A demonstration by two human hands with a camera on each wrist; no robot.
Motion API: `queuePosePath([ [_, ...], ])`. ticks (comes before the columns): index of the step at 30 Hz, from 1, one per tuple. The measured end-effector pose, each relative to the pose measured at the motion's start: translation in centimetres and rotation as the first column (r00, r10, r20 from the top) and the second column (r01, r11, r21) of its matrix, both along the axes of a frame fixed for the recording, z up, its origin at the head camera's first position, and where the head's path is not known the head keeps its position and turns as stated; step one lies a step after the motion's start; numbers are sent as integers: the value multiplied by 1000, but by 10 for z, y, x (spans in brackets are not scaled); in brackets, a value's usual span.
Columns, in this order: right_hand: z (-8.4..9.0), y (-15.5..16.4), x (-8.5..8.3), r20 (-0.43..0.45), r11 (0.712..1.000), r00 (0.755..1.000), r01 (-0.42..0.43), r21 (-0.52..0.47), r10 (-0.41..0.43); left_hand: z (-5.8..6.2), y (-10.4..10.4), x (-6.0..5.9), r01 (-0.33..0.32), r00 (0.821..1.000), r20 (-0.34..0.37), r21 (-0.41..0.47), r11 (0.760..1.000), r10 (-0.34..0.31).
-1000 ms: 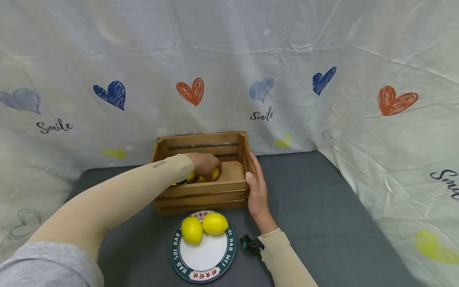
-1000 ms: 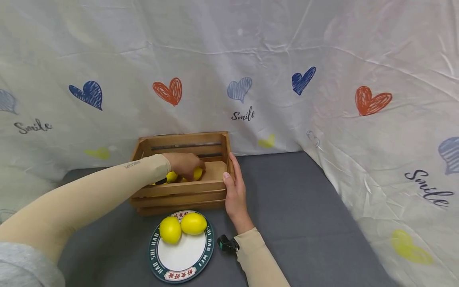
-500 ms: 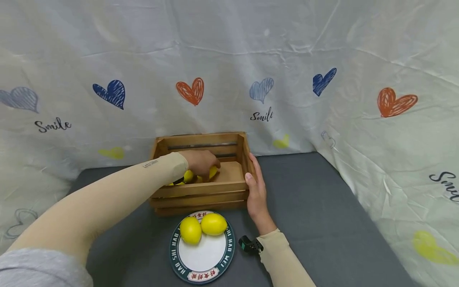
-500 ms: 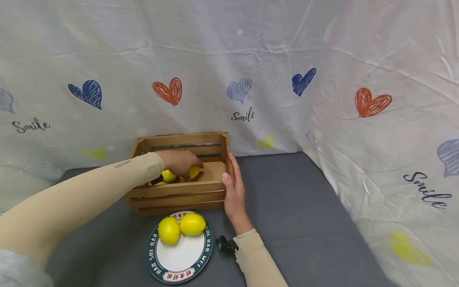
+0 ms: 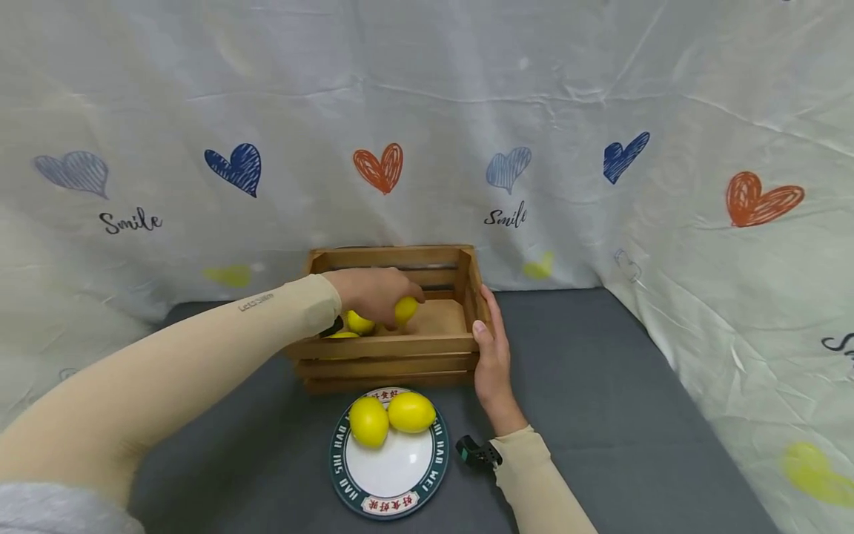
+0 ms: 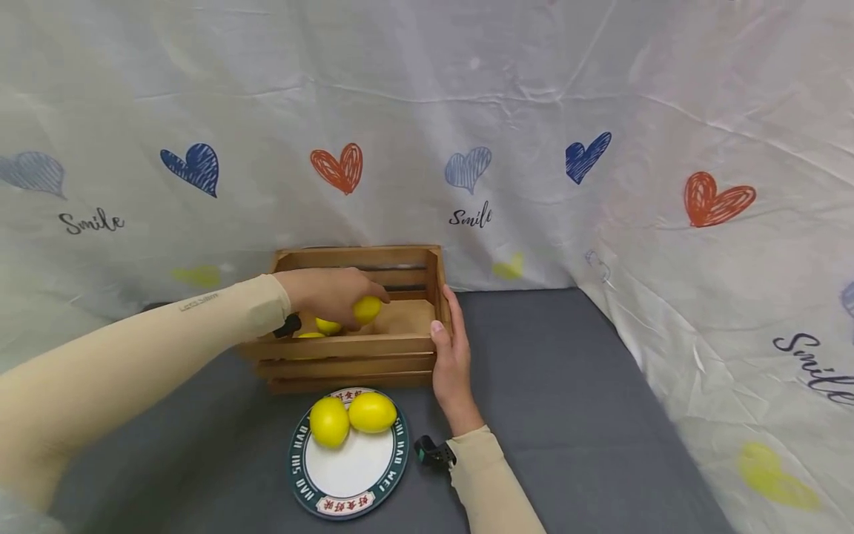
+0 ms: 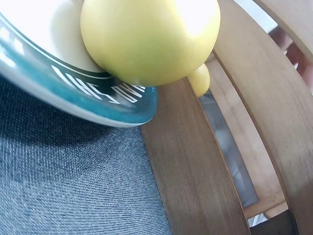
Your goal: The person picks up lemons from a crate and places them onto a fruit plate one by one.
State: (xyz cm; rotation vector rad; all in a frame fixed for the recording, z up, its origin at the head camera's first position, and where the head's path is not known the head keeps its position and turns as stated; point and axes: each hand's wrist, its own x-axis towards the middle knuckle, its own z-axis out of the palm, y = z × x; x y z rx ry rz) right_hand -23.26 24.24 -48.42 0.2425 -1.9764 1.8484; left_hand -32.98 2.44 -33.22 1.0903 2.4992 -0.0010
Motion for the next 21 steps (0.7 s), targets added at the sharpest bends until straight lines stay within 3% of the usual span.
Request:
queuePosePath([
  [15,1,0,2,4,1000,1000,9,4,-9,53,-43,52,-7,992,-125,66,998,15],
  [21,1,-2,1,12,1000,1000,18,6,-18,64,-59,77,-27,990,-136,57,998,34],
])
